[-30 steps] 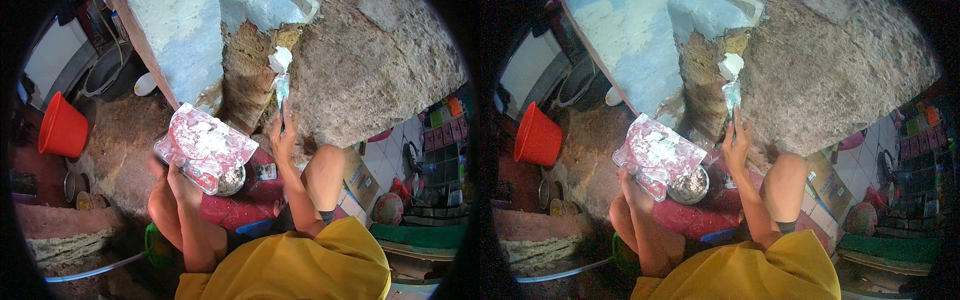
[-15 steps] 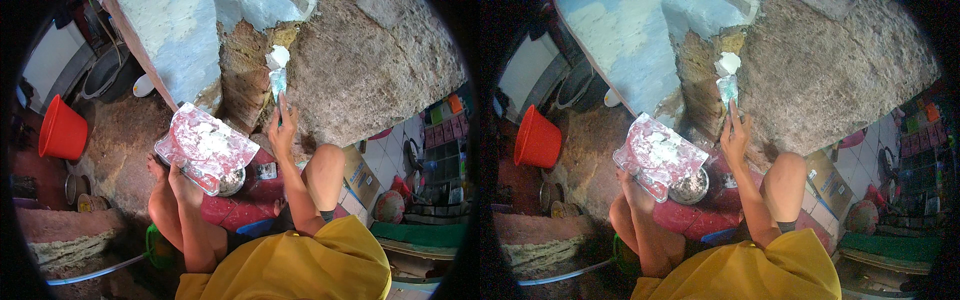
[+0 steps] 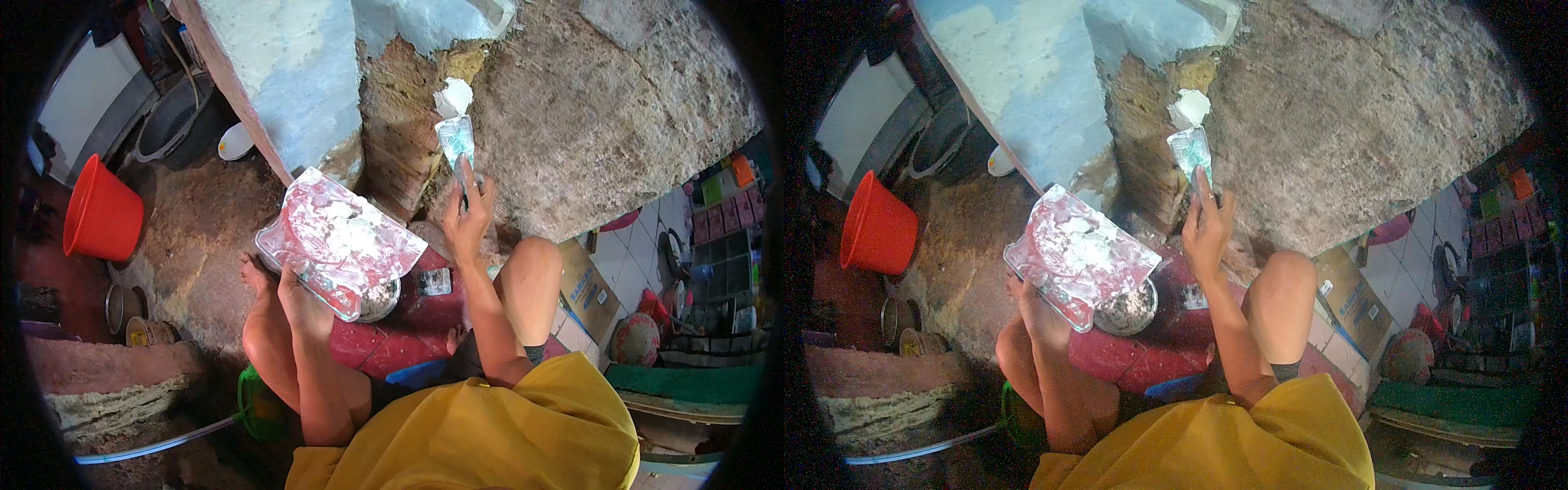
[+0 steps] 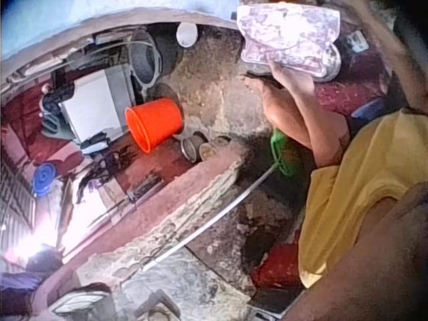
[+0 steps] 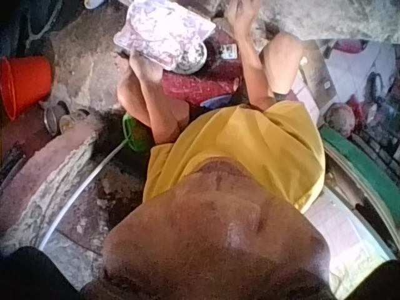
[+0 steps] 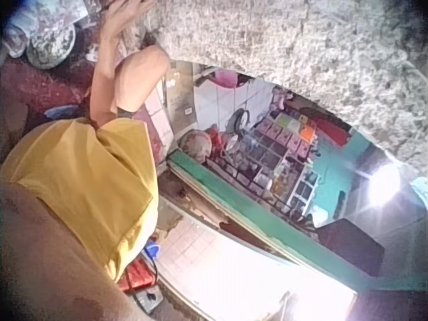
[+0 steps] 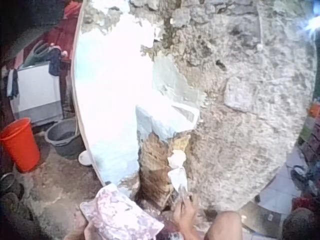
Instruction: The person applies a plaster-like material to a wall using a putty knife and a hawk.
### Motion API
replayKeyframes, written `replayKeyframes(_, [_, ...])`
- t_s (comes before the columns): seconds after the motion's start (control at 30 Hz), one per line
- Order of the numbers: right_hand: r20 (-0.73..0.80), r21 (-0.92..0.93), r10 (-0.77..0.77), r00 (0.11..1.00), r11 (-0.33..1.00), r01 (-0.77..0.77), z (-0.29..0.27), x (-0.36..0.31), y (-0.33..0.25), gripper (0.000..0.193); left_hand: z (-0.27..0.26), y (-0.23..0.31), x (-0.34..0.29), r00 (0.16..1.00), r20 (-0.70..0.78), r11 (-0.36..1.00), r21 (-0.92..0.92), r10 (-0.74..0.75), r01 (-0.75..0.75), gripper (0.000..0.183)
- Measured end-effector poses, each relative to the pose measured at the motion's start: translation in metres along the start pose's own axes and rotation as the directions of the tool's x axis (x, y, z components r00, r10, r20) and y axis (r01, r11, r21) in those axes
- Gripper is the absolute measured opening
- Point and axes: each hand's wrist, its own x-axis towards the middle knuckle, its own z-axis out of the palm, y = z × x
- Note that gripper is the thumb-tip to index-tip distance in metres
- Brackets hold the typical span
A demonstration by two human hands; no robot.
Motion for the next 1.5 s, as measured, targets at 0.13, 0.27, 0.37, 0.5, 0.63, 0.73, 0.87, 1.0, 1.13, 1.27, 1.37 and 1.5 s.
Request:
replayKeyframes(0.13, [-0.001,-0.013,-0.020,1.000,1.000,0.020,0.002,0.006,0.003,0.049,0.000,0.000,0.000,1.000,0.004,0.999,-0.036,-0.022,0.022,0.039])
replayKeyframes(0.27, [0.034,-0.072,0.014,0.999,0.997,-0.012,0.004,0.000,0.010,0.049,0.002,0.000,-0.002,1.000,0.003,1.000,-0.003,0.002,-0.002,0.039])
replayKeyframes(0.37, [-0.005,-0.083,0.005,1.000,0.997,-0.005,0.002,-0.009,0.011,0.047,0.002,0.000,-0.001,0.999,-0.040,1.000,0.028,0.009,-0.008,0.040])
replayKeyframes(0.5, [-0.041,-0.005,0.006,0.999,1.000,-0.006,0.001,-0.005,0.007,0.045,-0.002,-0.001,-0.001,1.000,0.010,1.000,-0.023,-0.009,0.009,0.040])
replayKeyframes(0.63, [-0.037,-0.017,-0.009,0.999,1.000,0.009,0.003,0.007,0.002,0.044,-0.001,-0.001,-0.002,0.998,0.065,1.000,0.010,0.021,-0.021,0.041])
replayKeyframes(0.73, [-0.027,-0.040,-0.026,0.999,0.999,0.025,0.002,0.012,0.005,0.044,-0.005,-0.001,0.000,0.998,0.069,1.000,0.004,0.013,-0.014,0.041])
replayKeyframes(0.87, [-0.038,-0.075,-0.049,0.998,0.996,0.046,-0.001,0.012,0.014,0.045,-0.006,-0.002,0.001,0.999,0.049,1.000,-0.020,-0.009,0.010,0.042])
replayKeyframes(1.0, [-0.050,-0.141,-0.101,0.994,0.986,0.093,-0.013,0.006,0.024,0.047,-0.008,-0.002,0.002,0.998,0.067,1.000,-0.014,-0.012,0.013,0.042])
replayKeyframes(1.13, [0.089,-0.177,-0.151,0.984,0.970,0.165,-0.034,0.016,0.017,0.048,-0.006,-0.001,0.001,0.996,0.087,1.000,0.014,0.018,-0.019,0.041])
replayKeyframes(1.27, [0.380,-0.200,-0.241,0.893,0.921,0.333,-0.063,0.054,0.000,0.051,-0.008,-0.002,0.003,0.998,0.050,0.999,0.038,0.035,-0.037,0.040])
replayKeyframes(1.37, [0.569,-0.227,-0.329,0.754,0.819,0.528,-0.089,0.088,-0.009,0.056,-0.007,-0.005,0.003,0.998,0.052,0.999,0.029,0.024,-0.025,0.040])
replayKeyframes(1.5, [0.672,-0.230,-0.404,0.621,0.683,0.693,-0.109,0.125,-0.018,0.060,-0.008,-0.008,0.006,0.999,0.029,0.999,0.030,0.027,-0.028,0.038])
